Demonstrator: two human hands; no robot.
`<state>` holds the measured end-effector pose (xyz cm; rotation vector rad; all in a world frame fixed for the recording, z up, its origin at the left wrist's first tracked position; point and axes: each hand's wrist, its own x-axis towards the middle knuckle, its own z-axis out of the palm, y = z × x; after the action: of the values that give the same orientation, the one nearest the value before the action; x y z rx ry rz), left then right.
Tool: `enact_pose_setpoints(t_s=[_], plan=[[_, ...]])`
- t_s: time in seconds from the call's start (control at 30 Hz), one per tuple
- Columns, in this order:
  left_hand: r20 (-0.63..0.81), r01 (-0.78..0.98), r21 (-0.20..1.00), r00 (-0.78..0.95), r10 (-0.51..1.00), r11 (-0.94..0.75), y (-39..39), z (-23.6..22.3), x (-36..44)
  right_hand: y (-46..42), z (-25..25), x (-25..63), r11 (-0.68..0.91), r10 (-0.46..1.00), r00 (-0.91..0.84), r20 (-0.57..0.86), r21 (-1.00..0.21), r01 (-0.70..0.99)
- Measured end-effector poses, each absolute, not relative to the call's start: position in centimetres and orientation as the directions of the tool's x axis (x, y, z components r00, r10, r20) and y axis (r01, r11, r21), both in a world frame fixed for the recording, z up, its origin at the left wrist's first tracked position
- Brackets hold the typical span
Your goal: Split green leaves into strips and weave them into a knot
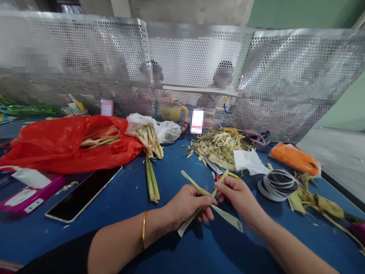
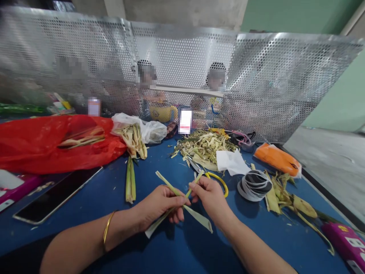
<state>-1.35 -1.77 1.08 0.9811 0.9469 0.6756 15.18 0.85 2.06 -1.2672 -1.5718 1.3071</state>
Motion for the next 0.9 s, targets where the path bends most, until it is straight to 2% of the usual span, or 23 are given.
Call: enact_pose_setpoints(t_s=[0.13, 0.27, 0.37, 0.5, 0.6, 0.67, 0.77, 0.83, 0.9], plan=[[-0.381, -0.105, 0.889, 0.369, 0.848, 0.445, -1.6, 1.3, -1.4, 1.2, 1.7, 15.7, 0.073, 0.966, -0.259, -0.007, -0.951, 0.3], [-0.364, -0.173, 0.887, 0.305, 0.88, 0.428, -1.4, 1.4, -1.5, 1.2, 1.4, 16.1, 0.224, 0.906, -0.422, 0.029, -0.879, 0.421], [-0.333, -0.167, 0.907, 0.282, 0.9, 0.387, -1.3, 1.4, -1.5, 0.9, 1.6, 16.2, 0.276, 0.886, -0.463, 0.03, -0.837, 0.473], [-0.318, -0.167, 0.916, 0.247, 0.915, 0.364, -1.1, 1.8, -1.6, 1.0, 2.5, 16.6, 0.425, 0.889, -0.407, 0.21, -0.709, 0.563], [-0.311, -0.281, 0.901, 0.117, 0.943, 0.331, -0.6, 2.2, -2.1, 1.3, 3.4, 17.0, 0.515, 0.856, -0.388, 0.341, -0.617, 0.595], [-0.287, -0.326, 0.911, -0.063, 0.956, 0.252, -0.1, 2.3, -2.7, 1.3, 3.8, 17.3, 0.55, 0.835, -0.399, 0.379, -0.558, 0.622], [-0.151, -0.151, 0.983, -0.336, 0.929, 0.105, 0.9, 2.0, -3.6, 1.4, 4.2, 17.4, 0.603, 0.794, -0.441, 0.418, -0.449, 0.659], [-0.014, 0.032, 0.999, -0.252, 0.968, 0.023, 1.4, 1.8, -4.0, 1.3, 4.2, 17.4, 0.645, 0.756, -0.483, 0.442, -0.377, 0.665], [0.024, 0.201, 0.98, -0.038, 0.999, -0.016, 1.6, 1.7, -4.1, 1.3, 4.2, 17.3, 0.693, 0.708, -0.543, 0.451, -0.294, 0.659]])
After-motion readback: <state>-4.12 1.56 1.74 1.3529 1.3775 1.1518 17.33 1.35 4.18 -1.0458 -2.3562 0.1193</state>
